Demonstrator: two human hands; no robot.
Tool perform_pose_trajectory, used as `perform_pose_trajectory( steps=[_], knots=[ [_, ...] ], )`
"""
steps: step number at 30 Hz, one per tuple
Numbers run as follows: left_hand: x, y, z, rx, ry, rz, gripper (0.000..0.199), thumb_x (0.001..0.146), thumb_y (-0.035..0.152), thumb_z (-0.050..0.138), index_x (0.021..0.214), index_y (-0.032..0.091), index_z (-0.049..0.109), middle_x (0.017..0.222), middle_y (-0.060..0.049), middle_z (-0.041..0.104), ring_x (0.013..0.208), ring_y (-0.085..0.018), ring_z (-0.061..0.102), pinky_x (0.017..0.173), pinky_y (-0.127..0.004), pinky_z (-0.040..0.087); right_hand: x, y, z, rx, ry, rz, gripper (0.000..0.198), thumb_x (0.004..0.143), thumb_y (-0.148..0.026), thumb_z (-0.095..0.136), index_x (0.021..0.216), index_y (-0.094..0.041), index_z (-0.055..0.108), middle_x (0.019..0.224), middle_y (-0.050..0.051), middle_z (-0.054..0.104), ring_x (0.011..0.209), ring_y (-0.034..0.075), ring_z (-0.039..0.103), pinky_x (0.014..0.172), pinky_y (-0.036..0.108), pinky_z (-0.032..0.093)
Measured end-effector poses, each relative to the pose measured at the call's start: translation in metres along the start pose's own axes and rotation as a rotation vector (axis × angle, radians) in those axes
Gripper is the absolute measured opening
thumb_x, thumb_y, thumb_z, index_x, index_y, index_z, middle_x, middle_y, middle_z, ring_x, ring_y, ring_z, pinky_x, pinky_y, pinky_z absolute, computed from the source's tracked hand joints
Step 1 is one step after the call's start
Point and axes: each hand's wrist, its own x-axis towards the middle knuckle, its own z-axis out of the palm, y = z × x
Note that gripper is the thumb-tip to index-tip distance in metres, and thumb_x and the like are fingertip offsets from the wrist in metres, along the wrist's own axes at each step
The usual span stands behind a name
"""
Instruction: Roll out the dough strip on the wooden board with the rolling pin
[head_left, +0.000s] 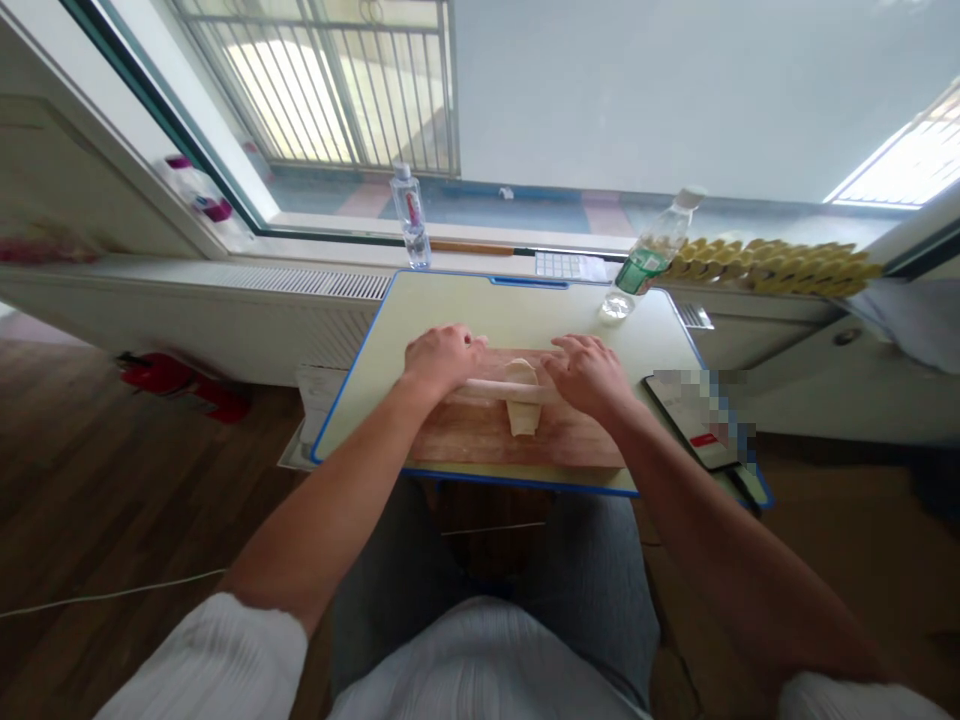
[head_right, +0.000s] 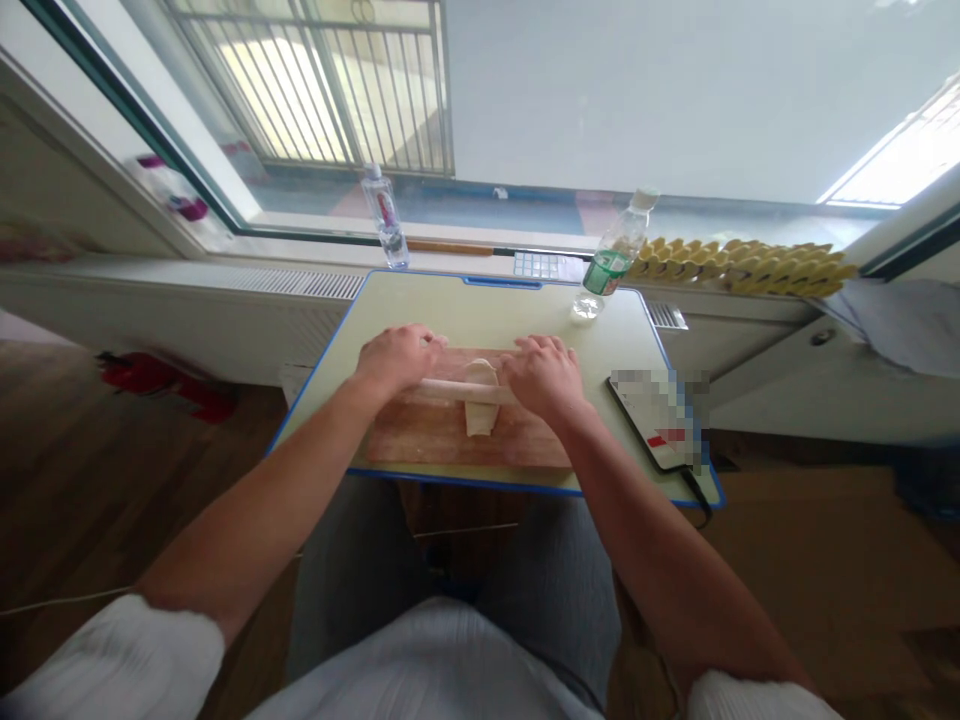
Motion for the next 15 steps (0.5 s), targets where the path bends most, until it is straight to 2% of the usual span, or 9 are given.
perform_pose_trajectory(
  steps=[3, 9, 13, 15],
  knots=[
    [-0.005, 0.000, 0.003, -0.010, -0.042, -0.062, 0.048, 0.103, 0.057, 0.048, 0.116, 0.028, 0.085, 0.117, -0.014, 0.084, 0.113, -0.036, 0.077, 0.097, -0.047, 0.060, 0.009, -0.001, 0.004, 0.043, -0.037, 0.032, 0.052, 0.108, -0.047, 0.044, 0.144, -0.020, 0.071, 0.154, 0.013, 0.066, 0.145, 0.031, 0.054, 0.123, 0.047, 0.040],
    [-0.020, 0.012, 0.006, 0.022, 0.004, -0.035, 0.051, 0.104, 0.056, 0.045, 0.111, 0.028, 0.086, 0.111, -0.014, 0.085, 0.110, -0.035, 0.078, 0.098, -0.047, 0.060, 0.021, 0.003, 0.014, 0.083, -0.059, 0.050, 0.055, 0.108, -0.054, 0.046, 0.139, -0.018, 0.074, 0.149, 0.015, 0.069, 0.143, 0.029, 0.057, 0.121, 0.044, 0.039],
    [-0.012, 0.021, -0.002, 0.085, -0.065, -0.026, 0.046, 0.099, 0.055, 0.056, 0.117, 0.022, 0.083, 0.120, -0.018, 0.082, 0.117, -0.037, 0.076, 0.101, -0.051, 0.058, 0.031, 0.003, 0.016, 0.069, -0.060, 0.031, 0.057, 0.109, -0.058, 0.045, 0.135, -0.019, 0.076, 0.145, 0.016, 0.072, 0.139, 0.029, 0.060, 0.117, 0.042, 0.042],
    [-0.008, 0.023, -0.001, 0.103, -0.033, 0.009, 0.047, 0.099, 0.052, 0.055, 0.127, 0.022, 0.079, 0.133, -0.018, 0.078, 0.129, -0.038, 0.070, 0.109, -0.055, 0.054, 0.033, 0.003, 0.018, 0.000, -0.031, -0.010, 0.060, 0.111, -0.059, 0.038, 0.131, -0.019, 0.078, 0.140, 0.016, 0.075, 0.134, 0.029, 0.063, 0.112, 0.042, 0.045]
  ],
)
